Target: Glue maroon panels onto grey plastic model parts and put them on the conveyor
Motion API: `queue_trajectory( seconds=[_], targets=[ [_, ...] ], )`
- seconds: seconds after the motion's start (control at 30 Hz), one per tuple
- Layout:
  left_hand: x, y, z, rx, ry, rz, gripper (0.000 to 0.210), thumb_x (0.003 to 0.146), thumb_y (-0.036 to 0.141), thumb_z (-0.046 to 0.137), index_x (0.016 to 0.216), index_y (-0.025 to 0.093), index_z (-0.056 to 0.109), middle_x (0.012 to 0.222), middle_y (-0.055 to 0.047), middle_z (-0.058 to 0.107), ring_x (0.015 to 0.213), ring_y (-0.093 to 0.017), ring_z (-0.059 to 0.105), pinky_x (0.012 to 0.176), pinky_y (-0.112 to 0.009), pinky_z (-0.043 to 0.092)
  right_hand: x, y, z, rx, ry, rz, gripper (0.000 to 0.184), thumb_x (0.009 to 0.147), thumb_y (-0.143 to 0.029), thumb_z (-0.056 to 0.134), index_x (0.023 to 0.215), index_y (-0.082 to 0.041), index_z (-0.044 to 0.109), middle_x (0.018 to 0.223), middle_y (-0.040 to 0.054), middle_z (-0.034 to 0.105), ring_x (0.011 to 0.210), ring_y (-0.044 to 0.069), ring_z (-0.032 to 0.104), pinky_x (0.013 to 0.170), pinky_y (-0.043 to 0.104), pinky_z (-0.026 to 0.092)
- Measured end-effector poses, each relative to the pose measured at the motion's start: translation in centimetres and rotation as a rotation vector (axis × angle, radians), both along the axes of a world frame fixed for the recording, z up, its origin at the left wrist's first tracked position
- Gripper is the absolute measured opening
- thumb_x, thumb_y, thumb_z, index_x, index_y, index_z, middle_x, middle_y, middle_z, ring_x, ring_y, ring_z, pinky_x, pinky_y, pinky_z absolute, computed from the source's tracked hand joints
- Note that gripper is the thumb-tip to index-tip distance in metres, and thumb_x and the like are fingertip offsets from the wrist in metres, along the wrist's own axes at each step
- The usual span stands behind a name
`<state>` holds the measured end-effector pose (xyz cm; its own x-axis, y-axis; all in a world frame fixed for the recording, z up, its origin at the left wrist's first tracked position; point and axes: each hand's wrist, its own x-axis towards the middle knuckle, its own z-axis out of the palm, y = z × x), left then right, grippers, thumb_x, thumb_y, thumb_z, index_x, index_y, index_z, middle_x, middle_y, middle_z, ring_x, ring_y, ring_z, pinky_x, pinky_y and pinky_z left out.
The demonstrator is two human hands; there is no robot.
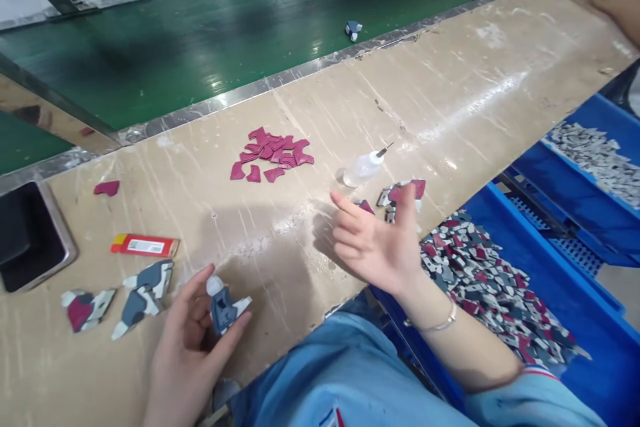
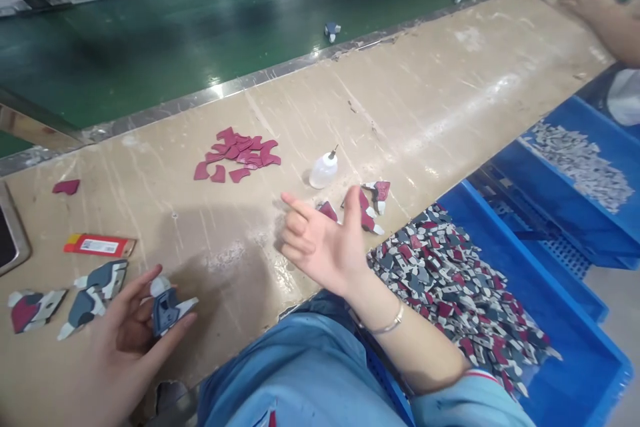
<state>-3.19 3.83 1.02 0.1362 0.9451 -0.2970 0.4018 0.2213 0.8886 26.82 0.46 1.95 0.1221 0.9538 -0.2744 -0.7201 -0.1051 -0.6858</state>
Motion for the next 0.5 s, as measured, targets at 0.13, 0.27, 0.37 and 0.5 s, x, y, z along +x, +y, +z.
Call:
queue_trajectory(
  seconds=[0.13, 0.27, 0.37, 0.5],
  targets=[
    [2.2, -1.2, 0.6, 0.004, -0.008, 0.06, 0.066, 0.077, 0.041, 0.09, 0.139, 0.029, 0.068, 0.101, -0.001, 0.076, 0.09, -0.019, 0.078, 0.081, -0.027, 0.067, 0.7, 3.9, -0.9, 0.052, 0.231, -0.096, 0.046, 0.092, -0.062, 0.079, 0.111, -0.02, 0.071, 0.067, -0.0097, 0.043, 0.053, 0.011, 0.023, 0.048, 0.024, 0.034],
    [2.5, -1.9, 0.2, -0.021, -0.017, 0.042, 0.059, 0.084, 0.039, 0.084, 0.139, 0.028, 0.066, 0.104, -0.001, 0.076, 0.091, -0.018, 0.078, 0.085, -0.029, 0.065, 2.6, 5.8, -1.4, 0.018, 0.119, -0.184, 0.03, 0.09, -0.048, 0.083, 0.084, -0.025, 0.064, 0.061, -0.01, 0.035, 0.052, 0.013, 0.021, 0.048, 0.026, 0.033],
    [2.7, -1.7, -0.2, -0.025, -0.024, 0.041, 0.058, 0.087, 0.038, 0.083, 0.141, 0.028, 0.065, 0.105, -0.002, 0.076, 0.092, -0.019, 0.078, 0.085, -0.031, 0.066, 0.2, 5.2, -1.1, -0.021, -0.01, -0.142, 0.043, 0.084, -0.064, 0.083, 0.079, -0.027, 0.061, 0.062, -0.0089, 0.036, 0.051, 0.012, 0.024, 0.047, 0.028, 0.031],
    [3.1, -1.5, -0.2, -0.02, -0.087, -0.012, 0.062, 0.083, 0.033, 0.086, 0.141, 0.025, 0.066, 0.101, -0.002, 0.075, 0.084, -0.019, 0.075, 0.078, -0.03, 0.066, -5.0, 1.4, -1.8, -0.019, -0.488, -0.027, 0.062, 0.082, -0.088, 0.071, 0.097, -0.029, 0.068, 0.075, -0.0018, 0.059, 0.052, 0.015, 0.046, 0.048, 0.032, 0.039]
  ],
)
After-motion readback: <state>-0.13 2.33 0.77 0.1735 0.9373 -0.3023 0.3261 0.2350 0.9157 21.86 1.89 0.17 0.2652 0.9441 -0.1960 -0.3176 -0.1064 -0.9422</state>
